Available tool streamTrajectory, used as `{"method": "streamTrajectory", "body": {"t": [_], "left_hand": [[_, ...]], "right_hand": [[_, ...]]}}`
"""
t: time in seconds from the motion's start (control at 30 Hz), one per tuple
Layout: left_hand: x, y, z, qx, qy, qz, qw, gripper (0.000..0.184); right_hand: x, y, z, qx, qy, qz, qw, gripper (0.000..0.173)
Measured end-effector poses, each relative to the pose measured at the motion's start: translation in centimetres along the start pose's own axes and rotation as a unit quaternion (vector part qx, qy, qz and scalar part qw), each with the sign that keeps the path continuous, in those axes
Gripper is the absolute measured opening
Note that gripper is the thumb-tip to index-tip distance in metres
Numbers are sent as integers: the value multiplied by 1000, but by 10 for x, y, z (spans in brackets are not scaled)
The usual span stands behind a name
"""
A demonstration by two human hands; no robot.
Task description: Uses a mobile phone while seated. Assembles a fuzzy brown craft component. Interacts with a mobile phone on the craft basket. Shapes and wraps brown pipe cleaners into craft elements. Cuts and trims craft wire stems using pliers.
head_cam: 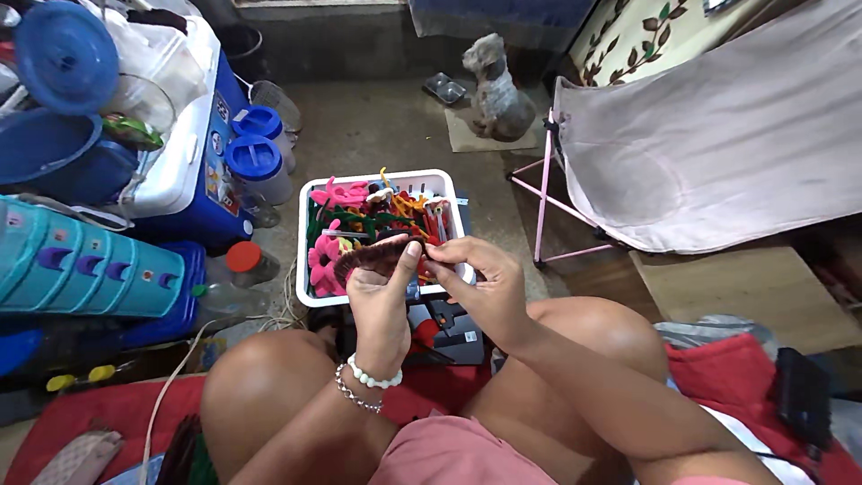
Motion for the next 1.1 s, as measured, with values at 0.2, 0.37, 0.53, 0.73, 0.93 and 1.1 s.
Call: {"method": "streamTrajectory", "body": {"t": [0.2,0.37,0.53,0.73,0.93,1.1], "left_hand": [[-1,0,-7,3,22,31,999,13],[8,2,-4,50,47,-8,998,23],[11,4,8,83,75,-63,992,21],[10,1,8,54,40,-106,992,23],[10,-2,3,41,18,-93,995,19],[10,-2,4,40,12,-97,994,15]], "right_hand": [[0,-6,-5,-103,33,-43,993,10],[7,0,-2,-125,10,-71,990,12],[15,14,-1,-115,-15,-68,991,12],[21,24,-1,-89,-26,-66,994,12],[20,24,1,-31,-55,-61,996,13],[19,23,0,-29,-42,-69,996,10]]}}
Point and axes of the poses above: each hand's wrist, its own x-axis towards the middle knuckle, its own y-axis out of the back of the hand, z = x × y, the point moved 4 cm from there along x, towards the middle knuckle, and after that the axes turned 12 degrees about y, right-handed, at the moved point
